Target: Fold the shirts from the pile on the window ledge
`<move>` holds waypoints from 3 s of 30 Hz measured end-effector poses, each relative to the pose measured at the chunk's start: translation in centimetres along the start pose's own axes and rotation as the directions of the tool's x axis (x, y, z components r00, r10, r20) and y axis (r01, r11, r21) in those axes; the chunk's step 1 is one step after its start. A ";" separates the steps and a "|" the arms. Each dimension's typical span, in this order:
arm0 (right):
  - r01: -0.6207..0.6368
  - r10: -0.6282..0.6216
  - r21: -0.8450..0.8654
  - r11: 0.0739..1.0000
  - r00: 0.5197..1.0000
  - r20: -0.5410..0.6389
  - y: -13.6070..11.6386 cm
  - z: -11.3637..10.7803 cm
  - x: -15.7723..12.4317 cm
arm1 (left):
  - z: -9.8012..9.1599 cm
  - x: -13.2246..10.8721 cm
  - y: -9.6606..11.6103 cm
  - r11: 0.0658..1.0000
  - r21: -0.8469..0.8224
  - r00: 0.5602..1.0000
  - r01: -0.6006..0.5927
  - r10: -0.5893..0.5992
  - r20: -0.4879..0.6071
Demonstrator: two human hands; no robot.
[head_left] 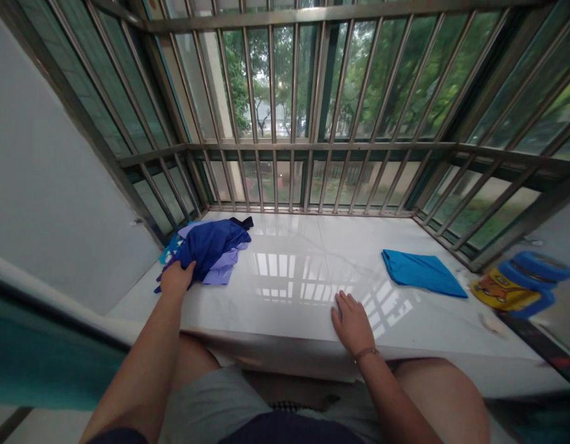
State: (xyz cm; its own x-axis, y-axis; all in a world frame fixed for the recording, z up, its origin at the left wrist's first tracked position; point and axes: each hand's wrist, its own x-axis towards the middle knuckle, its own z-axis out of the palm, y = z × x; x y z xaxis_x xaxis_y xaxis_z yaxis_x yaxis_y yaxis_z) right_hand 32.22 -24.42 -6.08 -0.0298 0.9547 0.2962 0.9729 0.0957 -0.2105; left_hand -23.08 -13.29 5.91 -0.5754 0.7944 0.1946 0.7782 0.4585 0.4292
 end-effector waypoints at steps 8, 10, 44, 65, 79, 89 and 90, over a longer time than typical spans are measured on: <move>-0.016 0.014 0.245 0.969 1.000 0.013 -1.9 -1.3 -0.6 | -4.6 -8.8 9.1 0.766 -0.605 0.962 -0.218 0.274 0.000; 0.037 -0.052 0.455 0.889 0.998 0.020 -4.8 -2.6 -1.7 | -5.7 -13.6 11.7 0.523 -0.852 0.938 -0.034 0.310 0.153; -0.478 -0.035 0.840 -0.256 0.873 0.486 -10.1 -16.8 -9.0 | -3.0 -30.6 12.1 0.319 -0.567 0.438 0.759 0.394 0.808; -0.280 0.173 0.663 0.694 0.959 0.224 -3.1 -22.6 -3.5 | -9.8 -23.9 11.4 0.037 -0.919 0.875 0.394 0.290 0.387; 0.247 -0.175 0.583 0.774 0.968 -0.178 -14.5 -21.8 -6.6 | -8.4 -30.2 13.2 0.367 -0.839 0.532 0.402 0.652 0.540; 0.479 -0.493 0.579 0.660 0.858 -0.148 -13.4 -19.8 -6.9 | -7.0 -29.8 14.0 0.142 -0.552 0.462 0.822 0.401 0.791; 0.421 -0.402 0.600 0.680 0.899 -0.176 -12.2 -19.5 -6.4 | -7.0 -29.4 13.7 0.131 -0.569 0.479 0.812 0.408 0.777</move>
State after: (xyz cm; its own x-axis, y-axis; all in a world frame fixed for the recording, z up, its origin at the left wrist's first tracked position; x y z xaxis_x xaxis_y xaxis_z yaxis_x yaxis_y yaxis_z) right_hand 25.01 -37.21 12.72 -0.3774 0.7700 0.5145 0.5116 0.6365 -0.5773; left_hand 2.70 -33.19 12.26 0.2378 0.8770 -0.4174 -0.5086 0.4786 0.7157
